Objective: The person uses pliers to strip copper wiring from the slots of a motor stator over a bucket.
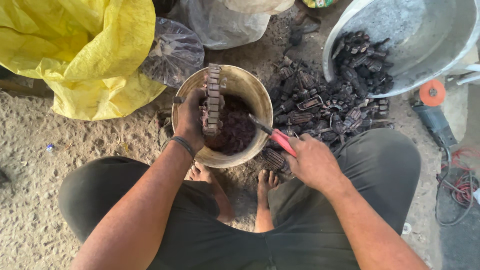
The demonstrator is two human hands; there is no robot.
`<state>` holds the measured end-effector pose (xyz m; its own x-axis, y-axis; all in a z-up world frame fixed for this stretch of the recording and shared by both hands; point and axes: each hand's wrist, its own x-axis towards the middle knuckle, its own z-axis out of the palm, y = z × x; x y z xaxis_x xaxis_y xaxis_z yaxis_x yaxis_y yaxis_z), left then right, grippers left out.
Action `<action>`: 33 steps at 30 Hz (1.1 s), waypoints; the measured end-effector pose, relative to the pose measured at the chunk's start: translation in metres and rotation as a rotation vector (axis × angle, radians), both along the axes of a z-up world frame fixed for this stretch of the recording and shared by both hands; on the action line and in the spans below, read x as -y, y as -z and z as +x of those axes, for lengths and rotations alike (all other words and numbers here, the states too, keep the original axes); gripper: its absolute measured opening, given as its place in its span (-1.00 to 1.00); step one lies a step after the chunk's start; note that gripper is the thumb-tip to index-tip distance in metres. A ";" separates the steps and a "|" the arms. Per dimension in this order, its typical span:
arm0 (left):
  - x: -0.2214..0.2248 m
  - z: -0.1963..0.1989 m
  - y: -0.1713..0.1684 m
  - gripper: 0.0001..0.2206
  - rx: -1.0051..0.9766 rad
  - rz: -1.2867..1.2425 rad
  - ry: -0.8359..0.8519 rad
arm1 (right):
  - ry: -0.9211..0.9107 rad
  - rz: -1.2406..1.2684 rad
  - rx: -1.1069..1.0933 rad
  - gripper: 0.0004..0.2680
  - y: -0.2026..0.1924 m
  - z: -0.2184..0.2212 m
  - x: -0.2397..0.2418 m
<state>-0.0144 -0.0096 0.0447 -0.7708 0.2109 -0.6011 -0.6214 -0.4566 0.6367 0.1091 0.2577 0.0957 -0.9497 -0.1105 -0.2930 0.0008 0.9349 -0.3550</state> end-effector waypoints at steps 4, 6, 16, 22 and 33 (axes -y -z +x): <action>0.001 0.004 0.008 -0.70 0.012 -0.010 -0.004 | -0.134 -0.019 -0.067 -0.63 -0.003 0.003 0.001; -0.001 0.006 0.012 -0.70 0.021 0.003 0.001 | -0.151 -0.192 -0.132 -0.65 -0.006 0.003 0.000; -0.012 0.008 0.004 -0.70 0.067 -0.088 0.079 | -0.194 -0.157 -0.373 -0.67 -0.023 -0.005 0.006; -0.015 0.008 0.009 -0.69 0.090 -0.073 0.074 | -0.194 -0.305 -0.287 -0.71 -0.022 -0.006 0.004; -0.005 -0.002 0.007 -0.68 0.072 0.003 -0.041 | -0.109 -0.320 -0.053 -0.82 -0.017 -0.003 0.000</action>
<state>-0.0168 -0.0046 0.0375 -0.7336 0.1818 -0.6548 -0.6462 -0.4848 0.5894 0.1060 0.2572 0.1122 -0.9401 -0.2908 -0.1778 -0.1194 0.7696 -0.6272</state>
